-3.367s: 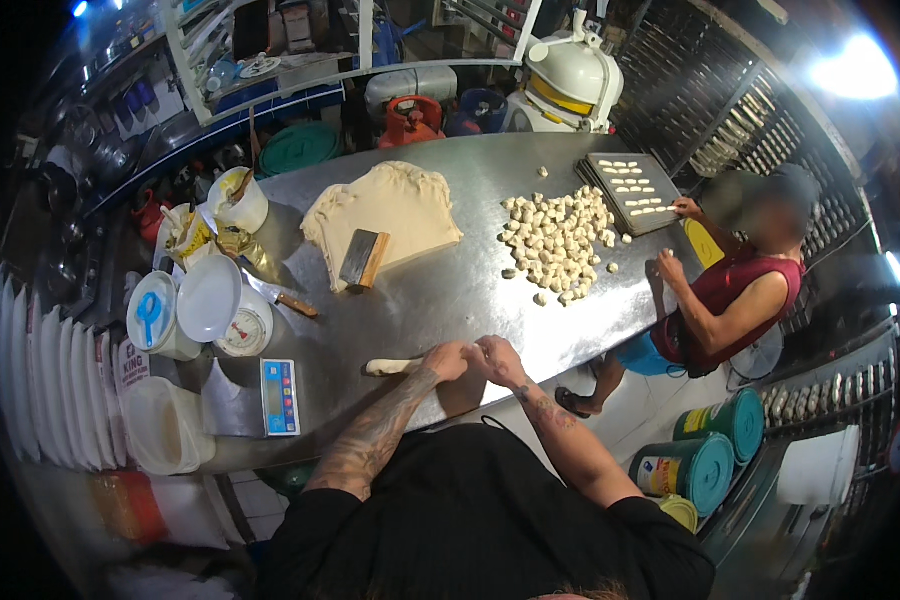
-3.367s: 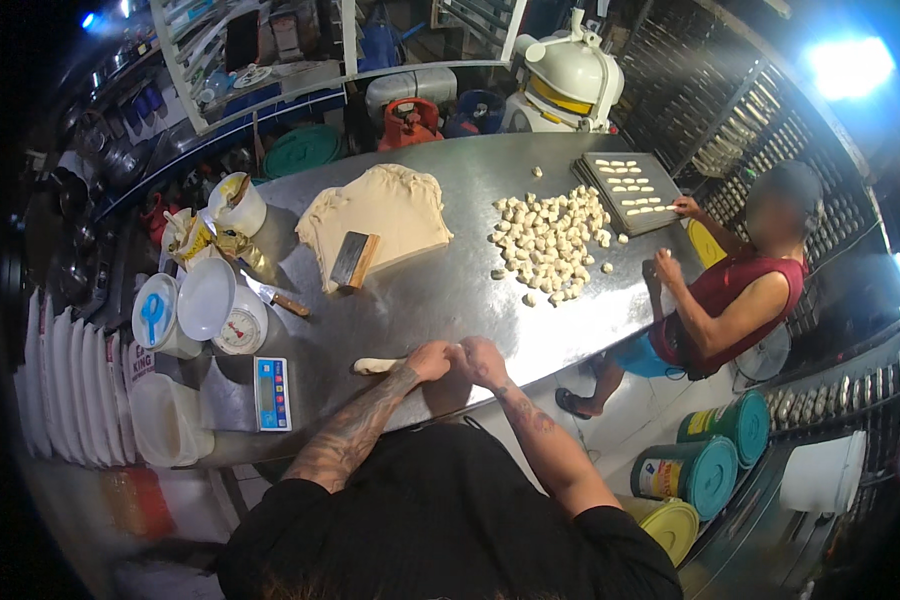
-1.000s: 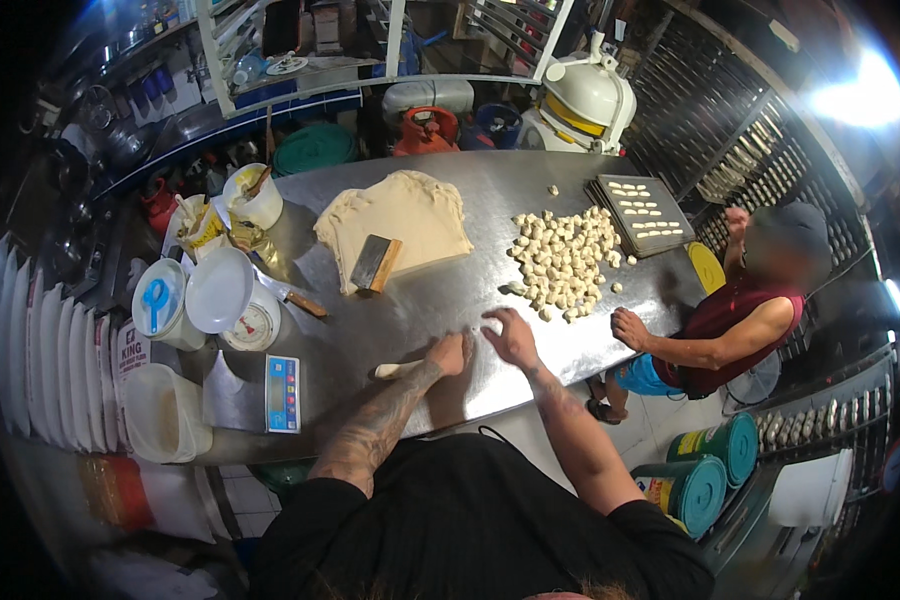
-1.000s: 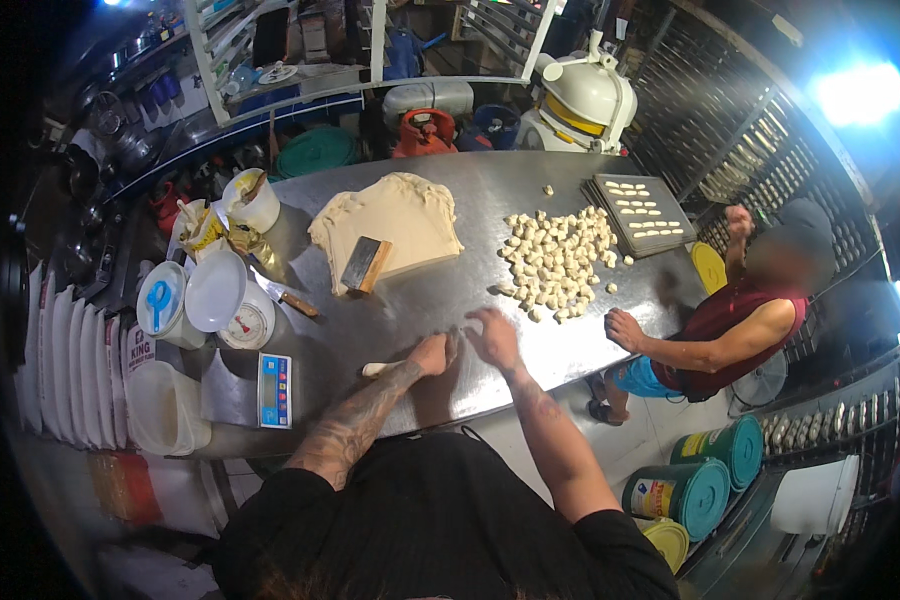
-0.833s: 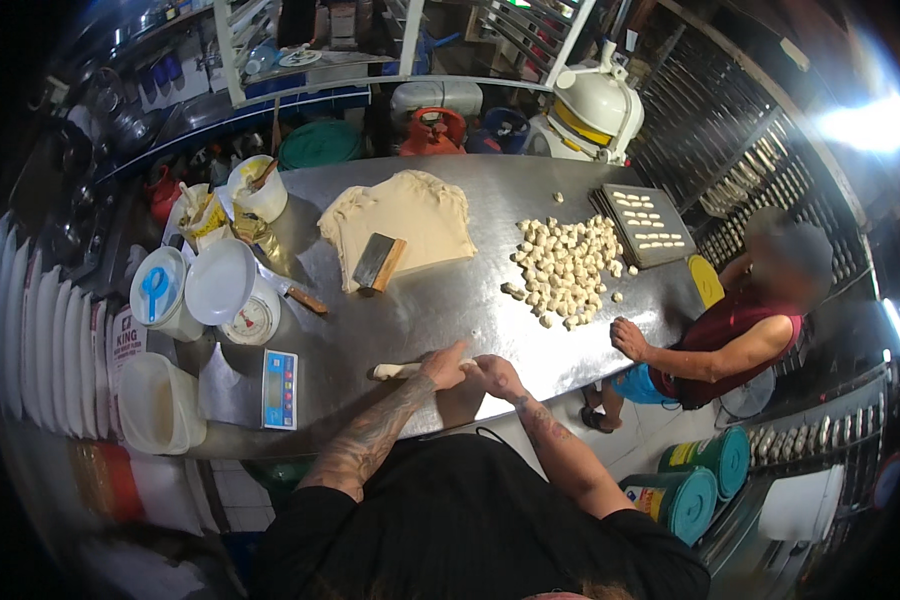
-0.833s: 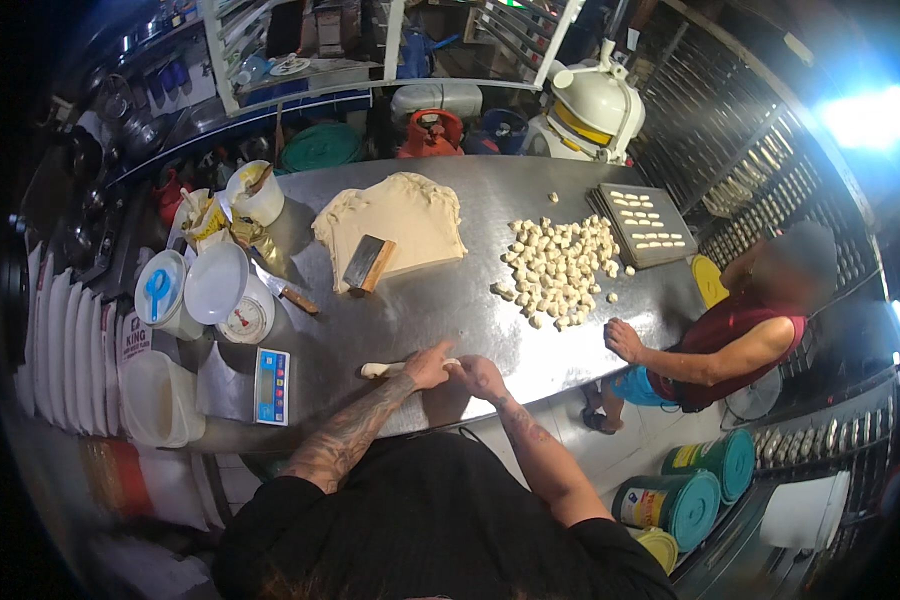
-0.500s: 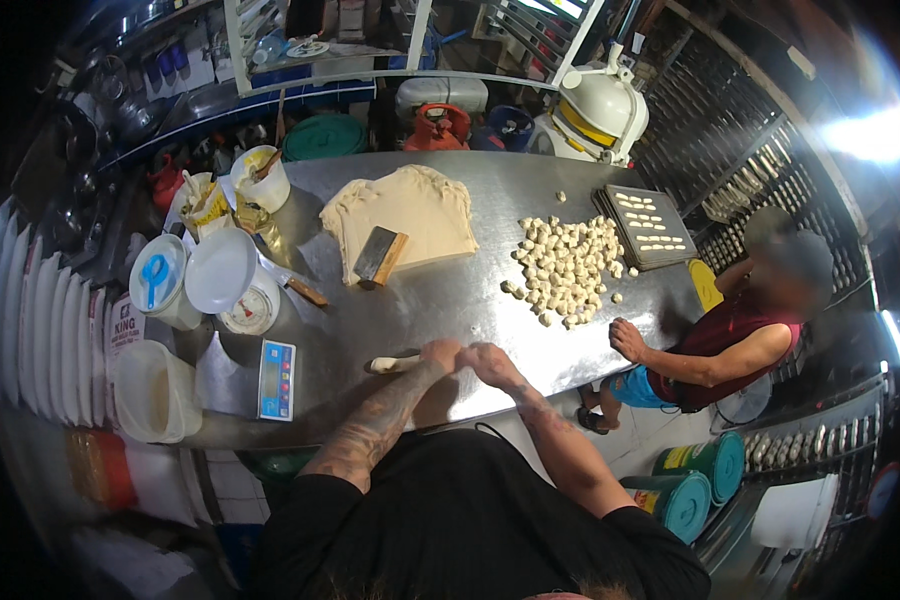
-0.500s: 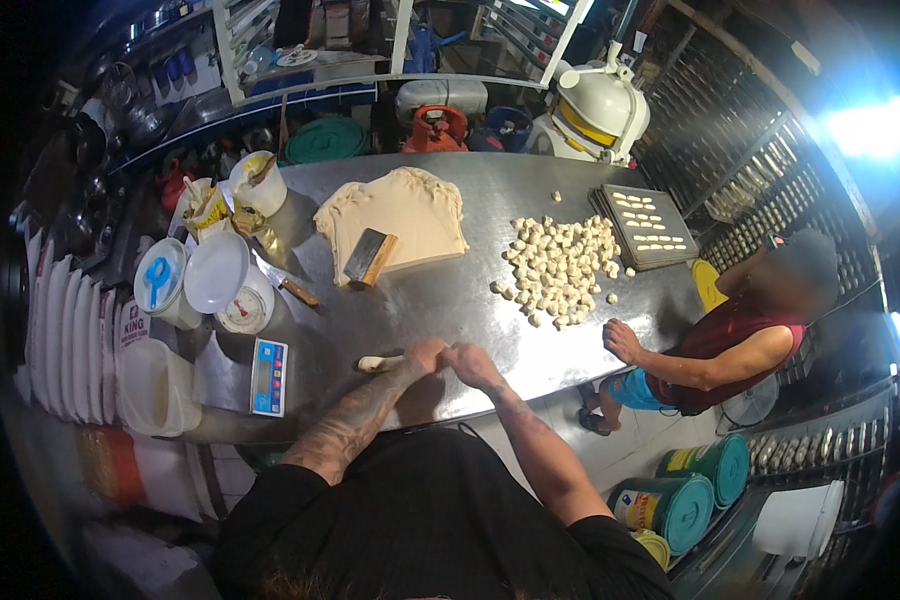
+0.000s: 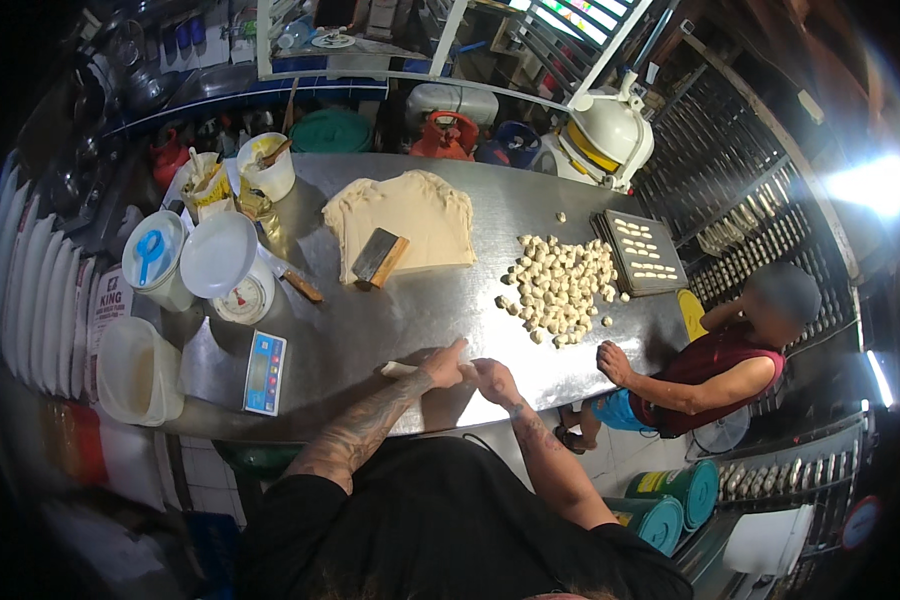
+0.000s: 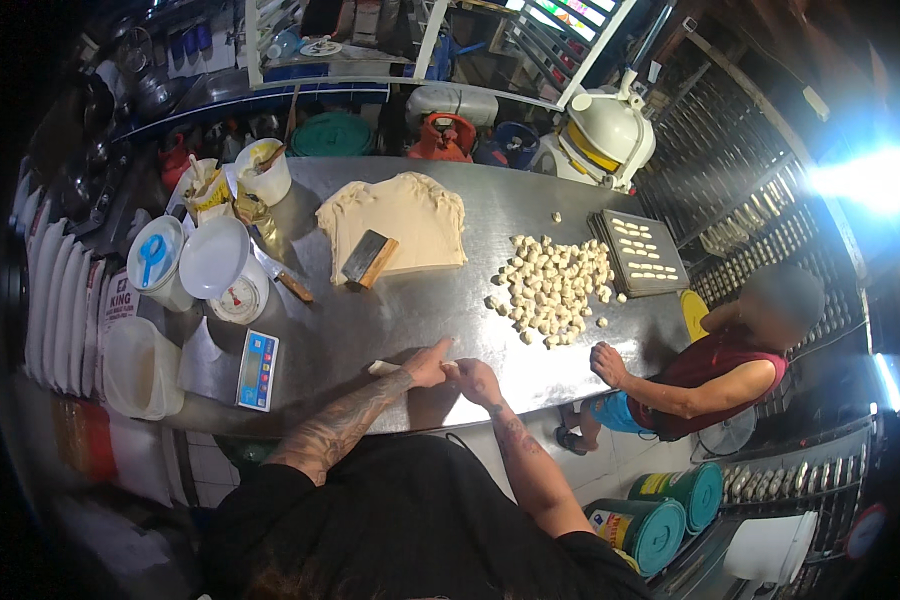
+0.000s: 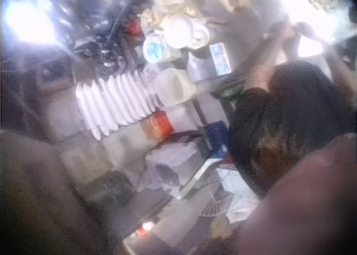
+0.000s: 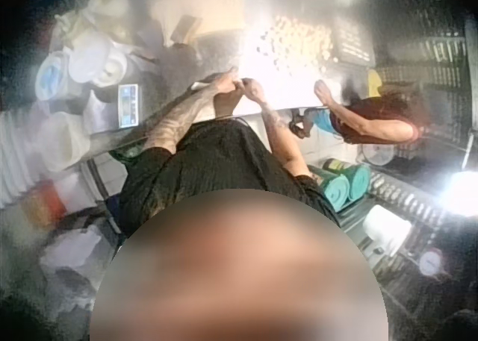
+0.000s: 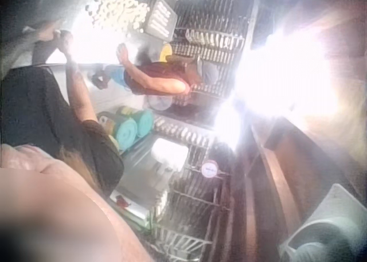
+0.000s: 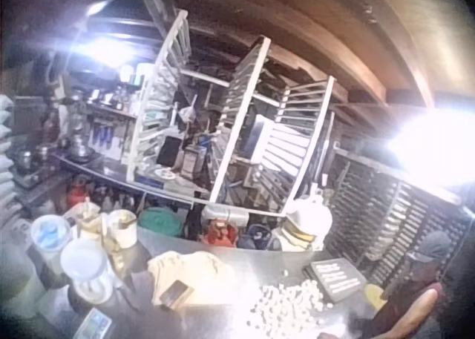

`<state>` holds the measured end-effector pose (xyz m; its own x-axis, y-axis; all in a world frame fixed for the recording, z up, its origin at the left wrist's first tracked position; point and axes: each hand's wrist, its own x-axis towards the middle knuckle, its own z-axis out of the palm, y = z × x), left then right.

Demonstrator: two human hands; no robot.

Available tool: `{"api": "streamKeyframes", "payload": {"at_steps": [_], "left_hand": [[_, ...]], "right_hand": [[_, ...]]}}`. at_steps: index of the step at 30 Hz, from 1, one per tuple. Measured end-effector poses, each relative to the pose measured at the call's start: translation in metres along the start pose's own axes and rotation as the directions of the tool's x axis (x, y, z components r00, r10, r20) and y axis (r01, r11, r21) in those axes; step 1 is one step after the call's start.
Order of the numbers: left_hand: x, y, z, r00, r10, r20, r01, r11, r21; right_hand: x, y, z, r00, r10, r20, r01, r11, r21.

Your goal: The person uses a bench scraper to cut strips from a large dough mass, then rolls and tears the strips into small pieces. A coworker shapes the pieces and places them on trays.

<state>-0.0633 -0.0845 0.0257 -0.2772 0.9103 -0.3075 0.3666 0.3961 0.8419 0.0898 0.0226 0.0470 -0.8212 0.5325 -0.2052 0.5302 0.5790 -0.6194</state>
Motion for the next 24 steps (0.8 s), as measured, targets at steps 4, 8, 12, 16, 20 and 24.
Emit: {"api": "streamKeyframes", "payload": {"at_steps": [4,8,12,16,20,24], "left_hand": [[0.004,0.003,0.009,0.996,-0.051,0.077,0.031,0.97,0.243],[0.013,0.008,0.017,0.993,-0.074,0.09,0.024,0.886,0.463],[0.048,-0.003,0.006,0.981,-0.183,-0.056,0.191,0.955,0.225],[0.091,-0.025,0.005,0.992,-0.107,0.073,0.086,0.967,0.241],[0.068,-0.037,0.027,0.994,0.11,-0.018,-0.096,0.928,0.361],[0.023,-0.023,0.029,0.991,0.106,-0.077,-0.102,0.993,0.064]], "right_hand": [[0.007,-0.01,0.004,0.99,0.089,-0.111,-0.09,0.996,-0.002],[0.001,-0.032,-0.01,0.987,0.157,-0.025,-0.155,0.987,0.039],[-0.032,-0.053,-0.027,0.892,0.113,0.438,-0.306,0.864,0.399],[-0.01,-0.058,-0.054,0.886,-0.268,-0.378,0.276,0.961,-0.036],[0.02,-0.041,-0.062,0.905,-0.332,-0.266,0.192,0.876,-0.443],[-0.004,-0.021,-0.026,0.994,-0.011,0.105,0.021,0.995,-0.1]]}}
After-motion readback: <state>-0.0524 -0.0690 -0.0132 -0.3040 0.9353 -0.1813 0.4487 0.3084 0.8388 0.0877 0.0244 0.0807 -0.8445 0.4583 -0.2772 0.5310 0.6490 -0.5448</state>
